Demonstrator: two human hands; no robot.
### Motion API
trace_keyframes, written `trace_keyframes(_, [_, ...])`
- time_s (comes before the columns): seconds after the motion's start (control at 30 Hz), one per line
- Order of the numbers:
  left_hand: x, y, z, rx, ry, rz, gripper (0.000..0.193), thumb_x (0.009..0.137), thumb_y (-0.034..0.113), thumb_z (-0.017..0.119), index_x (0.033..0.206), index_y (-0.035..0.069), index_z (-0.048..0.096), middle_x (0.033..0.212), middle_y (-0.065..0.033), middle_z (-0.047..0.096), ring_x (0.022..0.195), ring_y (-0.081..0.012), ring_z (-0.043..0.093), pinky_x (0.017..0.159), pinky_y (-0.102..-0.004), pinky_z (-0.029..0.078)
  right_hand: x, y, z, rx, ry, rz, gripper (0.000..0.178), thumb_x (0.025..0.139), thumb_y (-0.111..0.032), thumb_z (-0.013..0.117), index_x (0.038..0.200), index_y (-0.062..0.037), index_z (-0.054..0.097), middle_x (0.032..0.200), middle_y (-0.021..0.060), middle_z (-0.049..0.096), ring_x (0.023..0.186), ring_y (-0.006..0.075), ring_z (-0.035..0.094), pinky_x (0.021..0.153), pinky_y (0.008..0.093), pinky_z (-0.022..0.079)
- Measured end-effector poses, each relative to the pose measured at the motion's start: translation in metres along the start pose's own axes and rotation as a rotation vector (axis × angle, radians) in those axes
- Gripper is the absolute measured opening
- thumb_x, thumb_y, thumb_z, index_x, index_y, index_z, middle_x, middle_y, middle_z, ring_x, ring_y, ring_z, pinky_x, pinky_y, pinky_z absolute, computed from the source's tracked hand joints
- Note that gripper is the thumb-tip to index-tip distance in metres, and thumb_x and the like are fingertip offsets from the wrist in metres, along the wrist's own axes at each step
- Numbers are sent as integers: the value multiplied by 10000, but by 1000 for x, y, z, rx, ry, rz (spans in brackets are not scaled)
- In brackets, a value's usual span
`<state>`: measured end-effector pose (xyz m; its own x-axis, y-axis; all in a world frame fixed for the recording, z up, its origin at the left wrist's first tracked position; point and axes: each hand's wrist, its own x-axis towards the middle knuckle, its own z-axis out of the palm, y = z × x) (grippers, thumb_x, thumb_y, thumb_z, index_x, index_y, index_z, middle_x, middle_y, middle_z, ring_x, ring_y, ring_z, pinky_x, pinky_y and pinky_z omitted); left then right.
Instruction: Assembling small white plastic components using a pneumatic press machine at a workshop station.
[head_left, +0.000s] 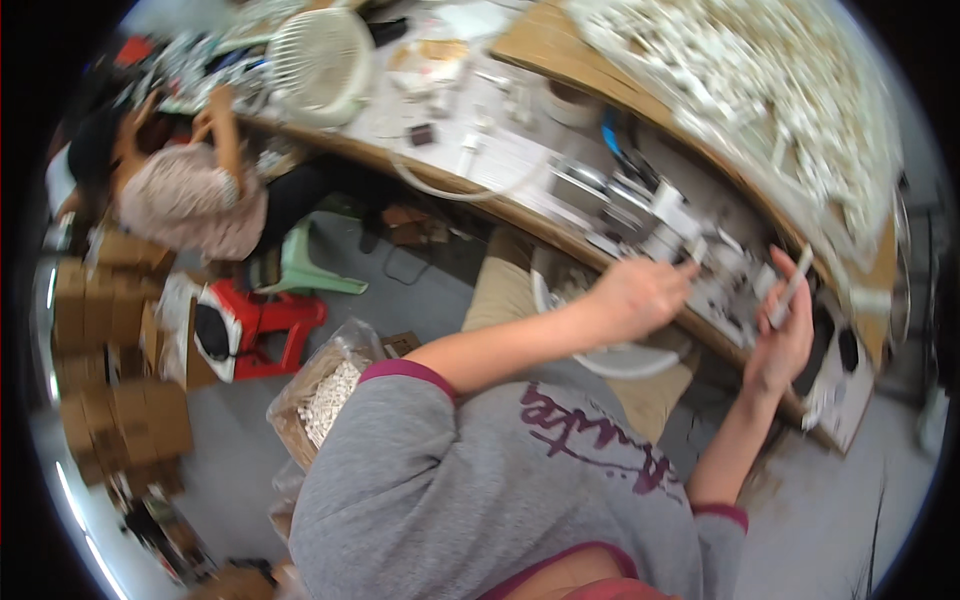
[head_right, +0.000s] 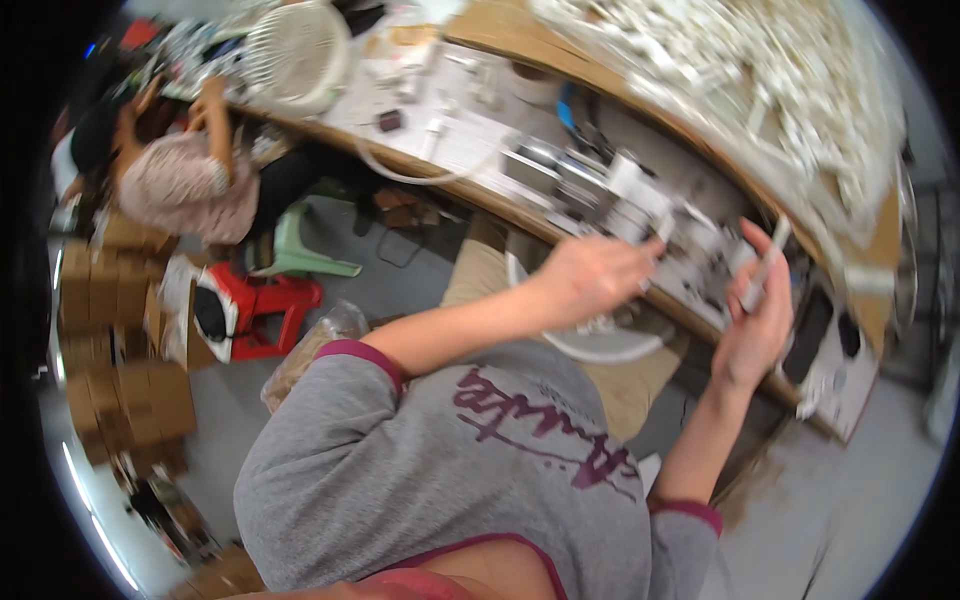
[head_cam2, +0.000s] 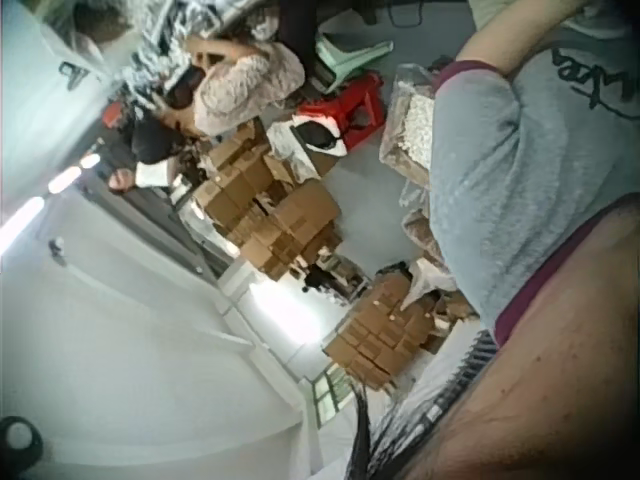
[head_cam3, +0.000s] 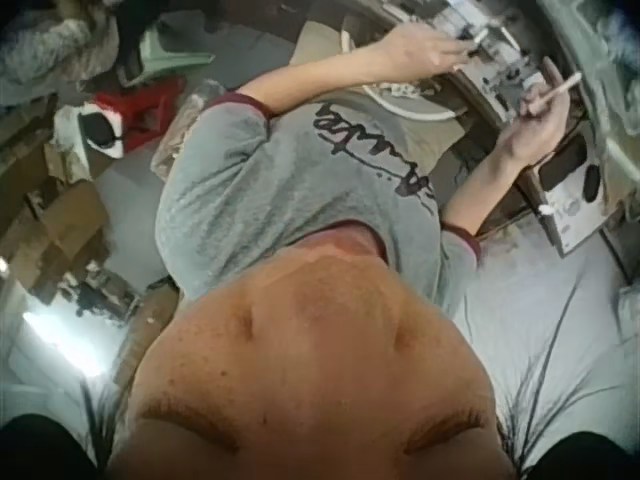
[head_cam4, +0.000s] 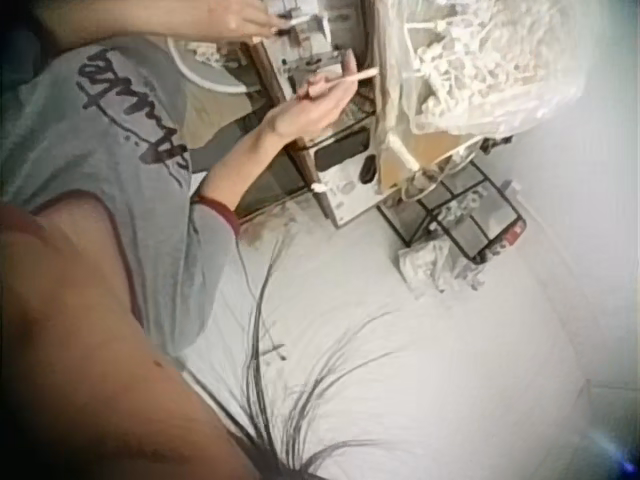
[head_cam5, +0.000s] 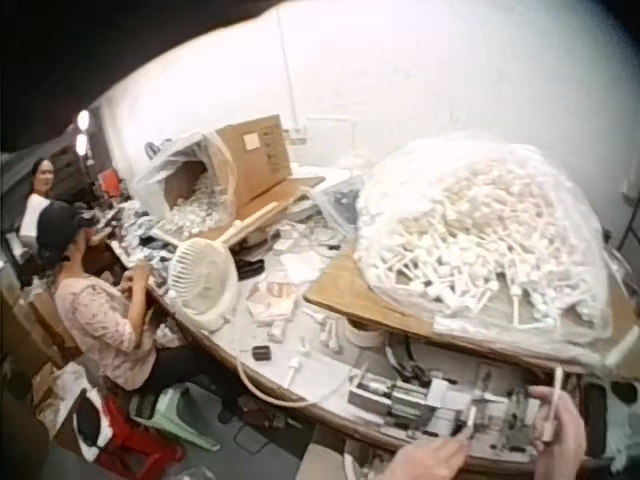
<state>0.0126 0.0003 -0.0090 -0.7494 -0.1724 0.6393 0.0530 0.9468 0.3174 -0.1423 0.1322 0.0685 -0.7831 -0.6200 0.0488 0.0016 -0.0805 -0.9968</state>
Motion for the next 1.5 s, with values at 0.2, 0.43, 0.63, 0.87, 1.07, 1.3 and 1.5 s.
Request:
trace_keyframes(0.2, [12, -2, 2, 173, -142, 50, 170, 785, 115, 697, 930, 36, 736, 1195, -137, 702, 580, -154, 638, 549, -287, 492, -17, -3, 3, -29, -18, -92, 273, 1016, -100, 538, 1258, 23, 571, 1032, 103, 654, 761, 123, 620, 617, 213, 475])
trace_keyframes(0.43, [22, -7, 1, 124, -269, 14, 210, 760, 155, 751, 949, 67, 732, 1224, -110, 694, 560, -211, 640, 566, -313, 522, -22, -3, -9, 112, -35, 14, 254, 994, -105, 601, 1194, 50, 611, 1266, 201, 618, 1024, 276, 699, 796, 327, 598])
trace_keyframes(0.63, [29, -11, -8, 6, -264, -4, 270, 782, 241, 783, 1007, 98, 739, 1117, -84, 727, 585, -215, 660, 575, -316, 537, -31, -8, 4, 60, -52, -92, 324, 963, -27, 611, 1274, 60, 583, 1253, 171, 634, 1091, 273, 679, 884, 326, 565])
trace_keyframes(0.87, [102, -50, -60, 23, 247, 13, 214, 801, 188, 808, 995, 107, 765, 910, -66, 739, 765, -170, 705, 626, -284, 527, -45, 18, 2, -645, -97, -308, 217, 863, -60, 744, 1060, -37, 654, 1042, 78, 711, 813, 122, 702, 624, 251, 555])
trace_keyframes(1.07, [148, -82, -55, 166, 237, -22, 219, 825, 73, 709, 1023, -21, 705, 977, -202, 675, 920, -374, 655, 843, -424, 517, -39, 60, 17, -940, -171, -731, 238, 771, -87, 763, 969, -28, 647, 1161, 119, 710, 685, 204, 690, 579, 282, 560])
trace_keyframes(1.3, [157, -77, -42, -9, 12, -197, 220, 853, 104, 694, 1027, -29, 703, 939, -208, 670, 890, -366, 662, 807, -422, 519, -34, 66, 33, -1340, -266, -702, 316, 721, -117, 796, 983, -51, 632, 1255, 123, 678, 528, 199, 633, 525, 295, 531])
trace_keyframes(1.5, [153, -51, -64, -256, -53, -381, 264, 812, 101, 786, 1019, -38, 700, 981, -142, 667, 771, -219, 695, 670, -338, 552, -23, 65, 30, -1354, -232, -726, 309, 722, -115, 792, 981, -53, 636, 1227, 99, 694, 515, 216, 636, 525, 296, 535])
